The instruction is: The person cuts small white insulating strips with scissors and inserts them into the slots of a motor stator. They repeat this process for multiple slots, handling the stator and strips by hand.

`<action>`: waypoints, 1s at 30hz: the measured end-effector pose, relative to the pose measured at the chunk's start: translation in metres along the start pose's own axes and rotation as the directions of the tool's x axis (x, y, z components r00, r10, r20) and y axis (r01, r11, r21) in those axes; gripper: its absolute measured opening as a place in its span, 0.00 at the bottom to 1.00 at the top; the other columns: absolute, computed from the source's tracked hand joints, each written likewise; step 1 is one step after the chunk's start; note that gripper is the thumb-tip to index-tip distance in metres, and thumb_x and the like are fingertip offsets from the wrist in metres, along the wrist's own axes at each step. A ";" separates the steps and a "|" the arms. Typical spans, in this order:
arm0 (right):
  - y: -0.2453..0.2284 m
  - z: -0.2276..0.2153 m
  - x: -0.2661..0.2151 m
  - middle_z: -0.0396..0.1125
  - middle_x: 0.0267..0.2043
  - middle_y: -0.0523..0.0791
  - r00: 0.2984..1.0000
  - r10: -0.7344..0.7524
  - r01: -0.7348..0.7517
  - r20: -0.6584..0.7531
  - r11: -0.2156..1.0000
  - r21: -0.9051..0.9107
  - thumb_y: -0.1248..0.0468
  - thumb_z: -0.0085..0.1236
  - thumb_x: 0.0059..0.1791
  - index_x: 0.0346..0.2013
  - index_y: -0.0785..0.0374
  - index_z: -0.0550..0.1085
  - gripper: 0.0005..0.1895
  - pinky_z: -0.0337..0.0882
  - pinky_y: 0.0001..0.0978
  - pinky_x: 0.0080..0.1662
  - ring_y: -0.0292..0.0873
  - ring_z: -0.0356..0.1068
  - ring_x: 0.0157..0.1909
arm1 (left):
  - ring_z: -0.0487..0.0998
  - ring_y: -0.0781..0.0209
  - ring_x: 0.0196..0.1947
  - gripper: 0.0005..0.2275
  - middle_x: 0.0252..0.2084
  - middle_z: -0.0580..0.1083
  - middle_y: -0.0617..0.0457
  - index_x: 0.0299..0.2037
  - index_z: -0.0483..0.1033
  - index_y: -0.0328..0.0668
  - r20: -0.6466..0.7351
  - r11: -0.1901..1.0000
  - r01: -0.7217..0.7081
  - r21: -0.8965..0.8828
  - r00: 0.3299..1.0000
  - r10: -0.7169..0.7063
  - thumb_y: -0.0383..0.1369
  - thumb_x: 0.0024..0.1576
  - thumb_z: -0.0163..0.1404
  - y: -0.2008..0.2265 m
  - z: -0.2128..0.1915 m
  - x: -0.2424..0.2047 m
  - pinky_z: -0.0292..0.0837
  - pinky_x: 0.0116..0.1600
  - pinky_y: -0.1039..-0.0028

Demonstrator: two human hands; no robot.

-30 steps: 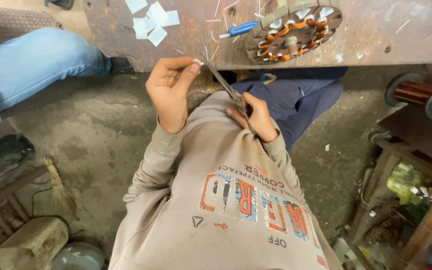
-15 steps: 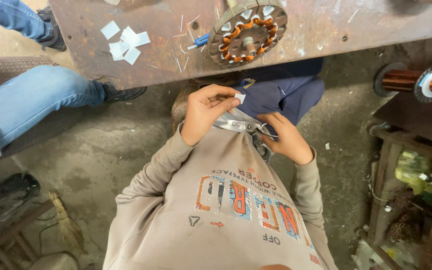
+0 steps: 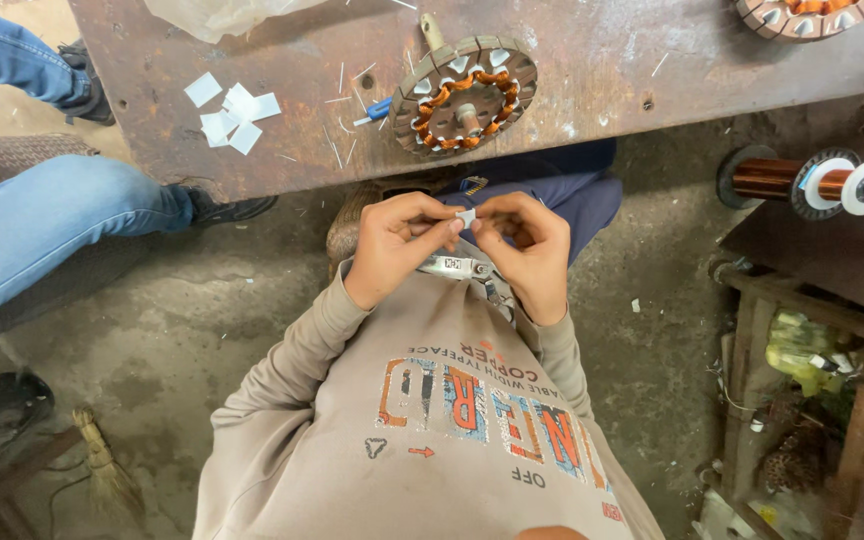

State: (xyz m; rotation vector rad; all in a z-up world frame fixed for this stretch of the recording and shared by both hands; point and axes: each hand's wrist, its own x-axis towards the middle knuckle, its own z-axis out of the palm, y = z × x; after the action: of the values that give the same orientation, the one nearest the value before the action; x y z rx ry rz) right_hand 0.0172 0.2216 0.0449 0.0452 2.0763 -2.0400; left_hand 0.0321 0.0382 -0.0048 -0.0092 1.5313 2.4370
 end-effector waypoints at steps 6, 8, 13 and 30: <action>0.005 0.011 0.005 0.65 0.29 0.38 0.996 0.078 -0.074 -0.035 0.992 0.100 0.74 0.57 0.53 0.43 0.69 0.73 0.05 0.58 0.18 0.32 0.27 0.59 0.28 | 0.73 0.72 0.28 0.04 0.34 0.76 0.52 0.40 0.73 0.32 -0.027 0.982 0.174 -0.076 0.984 -0.177 0.24 0.62 0.55 -0.001 -0.001 0.008 0.67 0.30 0.82; 0.002 0.017 0.006 0.64 0.26 0.37 0.993 0.112 -0.109 -0.030 0.990 0.084 0.73 0.55 0.54 0.45 0.70 0.73 0.05 0.57 0.18 0.28 0.27 0.58 0.24 | 0.71 0.73 0.25 0.05 0.30 0.73 0.54 0.38 0.69 0.36 -0.047 0.972 0.198 -0.126 0.978 -0.205 0.24 0.61 0.54 0.001 -0.003 0.010 0.62 0.27 0.83; -0.009 0.026 0.011 0.69 0.31 0.41 0.994 -0.093 0.102 0.054 0.973 -0.207 0.75 0.56 0.56 0.46 0.72 0.72 0.05 0.66 0.22 0.34 0.30 0.67 0.31 | 0.68 0.73 0.27 0.11 0.32 0.71 0.54 0.34 0.62 0.41 0.004 0.943 0.123 -0.308 0.992 -0.128 0.18 0.60 0.51 0.003 -0.013 0.014 0.60 0.30 0.81; -0.076 0.054 0.078 0.68 0.43 0.50 0.732 -0.569 0.668 0.374 0.492 -0.559 0.76 0.66 0.49 0.43 0.69 0.74 0.11 0.72 0.41 0.45 0.53 0.72 0.43 | 0.78 0.62 0.52 0.20 0.56 0.73 0.47 0.64 0.66 0.31 -0.108 0.864 -0.268 0.426 0.933 0.343 0.17 0.61 0.52 0.057 -0.032 0.033 0.79 0.54 0.75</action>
State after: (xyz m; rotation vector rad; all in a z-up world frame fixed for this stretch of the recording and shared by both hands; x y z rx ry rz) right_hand -0.0650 0.1554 0.1050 -1.1068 2.8596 -1.3102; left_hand -0.0171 -0.0063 0.0267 0.1044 2.2548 2.3384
